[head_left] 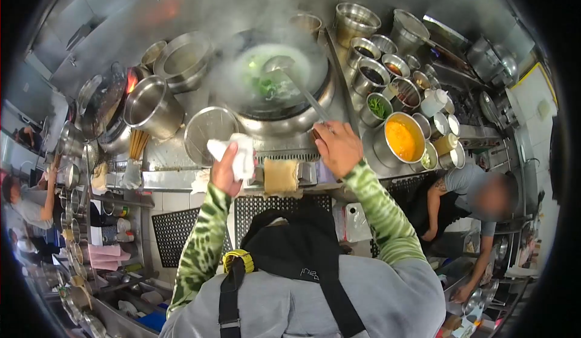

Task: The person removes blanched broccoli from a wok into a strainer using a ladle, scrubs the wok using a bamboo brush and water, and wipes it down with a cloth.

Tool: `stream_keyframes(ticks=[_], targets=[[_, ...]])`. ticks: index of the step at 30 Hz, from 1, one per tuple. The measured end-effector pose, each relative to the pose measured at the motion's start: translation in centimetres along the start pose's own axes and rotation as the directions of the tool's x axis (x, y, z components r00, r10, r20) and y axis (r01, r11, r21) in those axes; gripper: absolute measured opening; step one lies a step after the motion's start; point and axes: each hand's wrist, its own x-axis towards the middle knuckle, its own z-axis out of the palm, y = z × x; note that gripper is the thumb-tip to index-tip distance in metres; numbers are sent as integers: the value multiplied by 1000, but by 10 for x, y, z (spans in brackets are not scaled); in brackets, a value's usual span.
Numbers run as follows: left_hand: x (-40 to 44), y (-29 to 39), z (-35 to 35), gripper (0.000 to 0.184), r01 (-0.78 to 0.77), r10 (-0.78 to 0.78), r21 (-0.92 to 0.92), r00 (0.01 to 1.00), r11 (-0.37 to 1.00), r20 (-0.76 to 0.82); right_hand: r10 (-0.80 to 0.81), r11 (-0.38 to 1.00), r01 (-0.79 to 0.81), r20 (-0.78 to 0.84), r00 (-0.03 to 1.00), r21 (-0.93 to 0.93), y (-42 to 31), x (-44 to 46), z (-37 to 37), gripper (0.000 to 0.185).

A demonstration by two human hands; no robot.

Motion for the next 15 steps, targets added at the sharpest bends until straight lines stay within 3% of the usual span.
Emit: stream_keyframes(ticks=[3, 4, 5, 6, 10, 13, 15], targets=[[65, 0, 3, 53, 88, -88, 17, 996, 996, 26, 177, 976, -129, 291, 940, -176, 38, 10, 27, 52], [81, 0, 5, 54, 108, -109, 33, 994, 994, 19, 231, 972, -202, 332, 915, -119, 46, 14, 33, 55], [91, 2, 17, 56, 135, -123, 71, 979, 988, -160, 278, 959, -274, 381, 882, -64, 52, 14, 38, 59], [100, 3, 21, 56, 147, -133, 60, 972, 987, -196, 317, 938, -346, 436, 842, -13, 58, 11, 43, 62], [137, -4, 21, 55, 177, -173, -2, 955, 984, -239, 144, 875, -239, 246, 959, 420, 85, -18, 55, 62], [148, -10, 21, 49, 217, -206, 7, 939, 976, -274, 242, 730, -293, 167, 956, 618, 75, -35, 40, 62], [142, 2, 40, 41, 228, -219, -15, 916, 974, -335, 329, 601, -436, 291, 899, 670, 72, -37, 26, 62]])
